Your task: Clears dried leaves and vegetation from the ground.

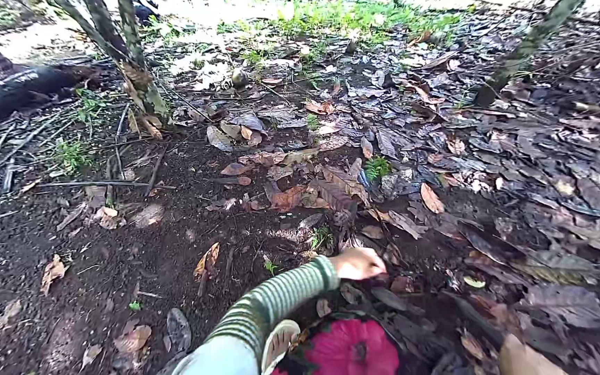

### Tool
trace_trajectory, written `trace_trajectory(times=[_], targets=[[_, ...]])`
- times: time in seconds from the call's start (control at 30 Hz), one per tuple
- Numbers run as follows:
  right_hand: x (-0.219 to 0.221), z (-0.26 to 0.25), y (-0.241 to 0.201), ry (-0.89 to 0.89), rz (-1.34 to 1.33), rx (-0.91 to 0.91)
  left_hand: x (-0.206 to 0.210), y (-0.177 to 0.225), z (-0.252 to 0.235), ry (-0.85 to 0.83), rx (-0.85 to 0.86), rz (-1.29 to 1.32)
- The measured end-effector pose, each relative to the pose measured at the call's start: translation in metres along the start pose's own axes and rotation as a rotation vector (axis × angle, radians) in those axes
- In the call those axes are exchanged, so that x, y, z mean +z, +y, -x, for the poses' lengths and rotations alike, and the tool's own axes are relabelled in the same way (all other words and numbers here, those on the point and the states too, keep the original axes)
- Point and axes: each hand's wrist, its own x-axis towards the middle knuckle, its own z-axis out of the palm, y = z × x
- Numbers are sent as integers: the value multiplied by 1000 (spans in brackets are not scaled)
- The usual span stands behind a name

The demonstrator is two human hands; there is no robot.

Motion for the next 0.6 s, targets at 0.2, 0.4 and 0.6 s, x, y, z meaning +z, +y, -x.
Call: trace_trajectory(times=[0.2,0.4,0.6], targets=[[-49,-51,-8,-99,43,41,1,-113,66,-19,-441,92],[-77,-87,-29,-237,127,162,-14,-174,74,-190,-828,-76],[-64,-52,-78,-291,77,299,-8,-243,77,-412,-1062,-235]])
